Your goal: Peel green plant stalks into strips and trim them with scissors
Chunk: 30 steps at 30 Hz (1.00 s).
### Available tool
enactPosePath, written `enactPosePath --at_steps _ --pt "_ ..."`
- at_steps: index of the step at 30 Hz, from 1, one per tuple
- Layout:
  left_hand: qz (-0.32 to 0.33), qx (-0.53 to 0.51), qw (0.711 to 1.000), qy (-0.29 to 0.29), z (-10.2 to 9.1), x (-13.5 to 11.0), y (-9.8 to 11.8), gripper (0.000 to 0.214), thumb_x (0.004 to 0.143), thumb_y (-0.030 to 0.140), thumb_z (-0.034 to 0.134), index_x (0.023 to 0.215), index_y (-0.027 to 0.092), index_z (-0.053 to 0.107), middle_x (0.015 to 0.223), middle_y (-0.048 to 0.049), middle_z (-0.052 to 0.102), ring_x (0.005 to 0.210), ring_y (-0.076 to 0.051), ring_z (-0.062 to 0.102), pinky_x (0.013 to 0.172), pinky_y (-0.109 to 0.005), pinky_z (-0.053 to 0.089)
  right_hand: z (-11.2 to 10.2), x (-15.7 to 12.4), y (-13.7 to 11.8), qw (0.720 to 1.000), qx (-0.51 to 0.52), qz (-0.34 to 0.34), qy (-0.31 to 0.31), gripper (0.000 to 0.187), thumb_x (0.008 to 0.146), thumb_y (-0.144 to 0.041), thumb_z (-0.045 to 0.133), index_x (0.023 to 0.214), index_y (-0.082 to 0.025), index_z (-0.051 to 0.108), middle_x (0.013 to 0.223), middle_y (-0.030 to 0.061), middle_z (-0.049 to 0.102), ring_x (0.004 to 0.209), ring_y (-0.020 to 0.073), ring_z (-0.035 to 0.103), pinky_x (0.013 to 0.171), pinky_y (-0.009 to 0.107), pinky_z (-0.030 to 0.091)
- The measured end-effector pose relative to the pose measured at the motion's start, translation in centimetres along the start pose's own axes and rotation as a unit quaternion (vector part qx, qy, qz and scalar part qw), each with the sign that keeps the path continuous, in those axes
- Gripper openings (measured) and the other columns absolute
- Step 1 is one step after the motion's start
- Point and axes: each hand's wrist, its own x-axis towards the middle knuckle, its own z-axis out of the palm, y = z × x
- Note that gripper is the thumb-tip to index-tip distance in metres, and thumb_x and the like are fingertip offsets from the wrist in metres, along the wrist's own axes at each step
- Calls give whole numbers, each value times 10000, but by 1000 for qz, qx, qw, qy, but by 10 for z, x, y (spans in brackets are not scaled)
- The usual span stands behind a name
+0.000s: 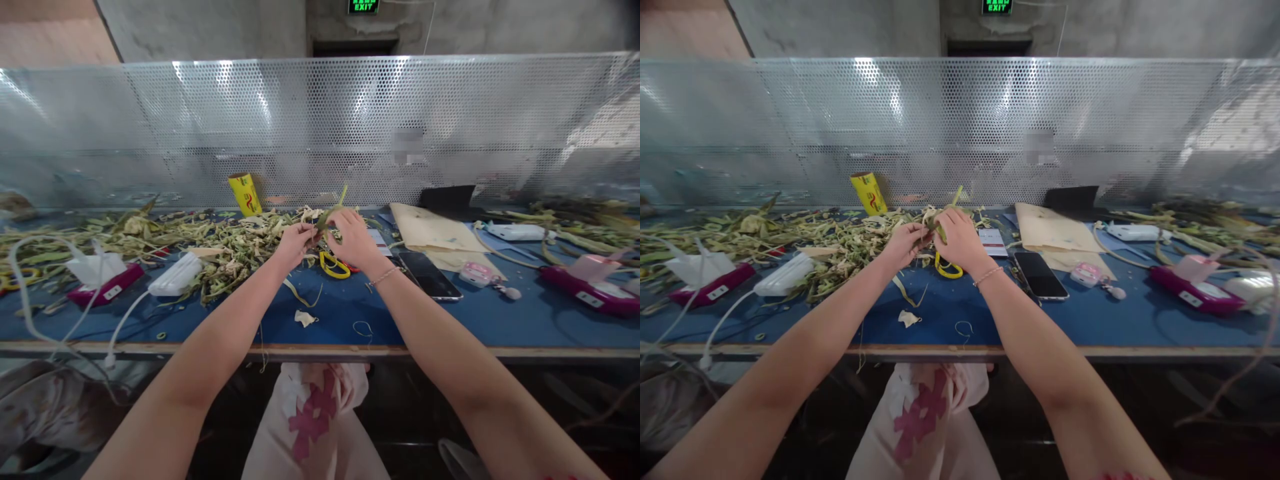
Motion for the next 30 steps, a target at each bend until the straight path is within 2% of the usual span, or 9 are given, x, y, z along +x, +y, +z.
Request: enactPosePath --at_steps 2,5,9,13,17,23,27,30 --pt "-9 -12 1000 10 0 0 1 132 649 58 584 607 127 480 575 27 556 550 -49 551 654 -218 482 4 1 3 999 13 46 -10 151 790 -282 441 838 -167 526 834 99 574 816 213 519 736 343 391" --pt "-13 -14 1000 19 1 -1 2 127 655 47 575 611 126 486 576 25 562 551 -53 556 669 -233 489 12 1 6 994 22 91 -51 177 786 -340 482 764 -169 520 759 79 570 716 188 514 651 308 384" --pt "-14 -13 1000 19 3 -2 2 135 663 31 552 592 121 483 547 32 552 537 -53 556 665 -233 486 16 1 6 994 37 82 -67 172 830 -251 423 727 -169 534 726 61 583 685 161 512 653 284 366" --pt "-2 -8 1000 17 3 -2 1 126 646 44 584 591 116 496 543 27 560 521 -49 556 639 -213 476 14 1 5 996 52 57 -39 177 830 -201 407 729 -171 549 727 53 587 688 152 513 657 272 370" --pt "33 -3 999 28 1 0 -1 157 608 80 633 568 121 486 527 26 548 509 -63 556 635 -233 477 13 1 7 995 79 50 19 151 808 -192 439 711 -172 553 707 43 580 683 147 513 643 262 384" --pt "74 29 996 42 -2 4 -4 136 613 113 608 579 135 479 503 33 528 492 -63 530 598 -227 451 10 3 6 988 124 40 83 113 774 -186 503 677 -185 561 665 22 575 658 138 521 642 262 413" --pt "132 128 983 6 -6 6 -8 105 584 148 619 608 135 517 526 31 543 511 -73 509 575 -226 414 9 5 5 982 149 36 113 87 764 -184 529 693 -186 579 702 24 602 709 147 550 678 278 434" --pt "172 195 965 -40 -6 5 -10 102 561 152 619 621 136 537 549 36 547 541 -77 494 590 -228 398 13 5 6 976 171 64 116 65 752 -164 532 727 -180 590 759 37 621 722 149 564 678 285 452"
